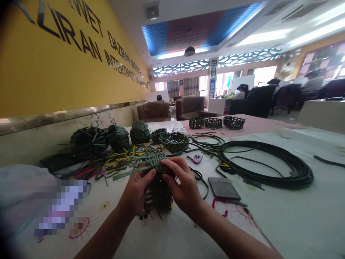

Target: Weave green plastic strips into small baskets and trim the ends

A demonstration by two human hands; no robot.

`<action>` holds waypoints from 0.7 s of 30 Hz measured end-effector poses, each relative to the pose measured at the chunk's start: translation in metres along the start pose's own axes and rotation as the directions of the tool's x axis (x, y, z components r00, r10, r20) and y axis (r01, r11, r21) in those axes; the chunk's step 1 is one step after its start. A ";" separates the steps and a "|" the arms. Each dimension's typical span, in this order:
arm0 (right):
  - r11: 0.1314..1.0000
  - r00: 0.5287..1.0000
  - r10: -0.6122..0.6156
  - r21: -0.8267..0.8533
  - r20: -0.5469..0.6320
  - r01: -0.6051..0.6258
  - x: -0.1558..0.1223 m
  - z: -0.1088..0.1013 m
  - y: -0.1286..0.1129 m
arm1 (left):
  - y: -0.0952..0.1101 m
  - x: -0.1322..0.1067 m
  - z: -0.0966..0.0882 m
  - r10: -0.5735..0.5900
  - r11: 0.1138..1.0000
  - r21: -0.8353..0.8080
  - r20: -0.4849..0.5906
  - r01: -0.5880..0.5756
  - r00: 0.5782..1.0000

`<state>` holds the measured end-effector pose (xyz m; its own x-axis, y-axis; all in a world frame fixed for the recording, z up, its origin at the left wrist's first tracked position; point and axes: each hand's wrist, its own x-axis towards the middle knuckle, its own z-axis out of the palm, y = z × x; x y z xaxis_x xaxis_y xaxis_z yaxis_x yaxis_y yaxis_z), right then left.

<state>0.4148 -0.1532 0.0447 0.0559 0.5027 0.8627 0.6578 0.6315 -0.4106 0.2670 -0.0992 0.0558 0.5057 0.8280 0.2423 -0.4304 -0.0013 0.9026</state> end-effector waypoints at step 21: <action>0.996 0.997 -0.016 -0.089 -0.076 0.009 -0.003 0.002 0.003 | 0.004 -0.008 0.012 0.382 0.726 0.672 -0.216 -0.147 0.898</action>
<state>0.4148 -0.1518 0.0402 0.1025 0.4462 0.8890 0.7226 0.5808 -0.3748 0.2701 -0.1121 0.0617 0.1282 0.8646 0.4859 0.1155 -0.4996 0.8585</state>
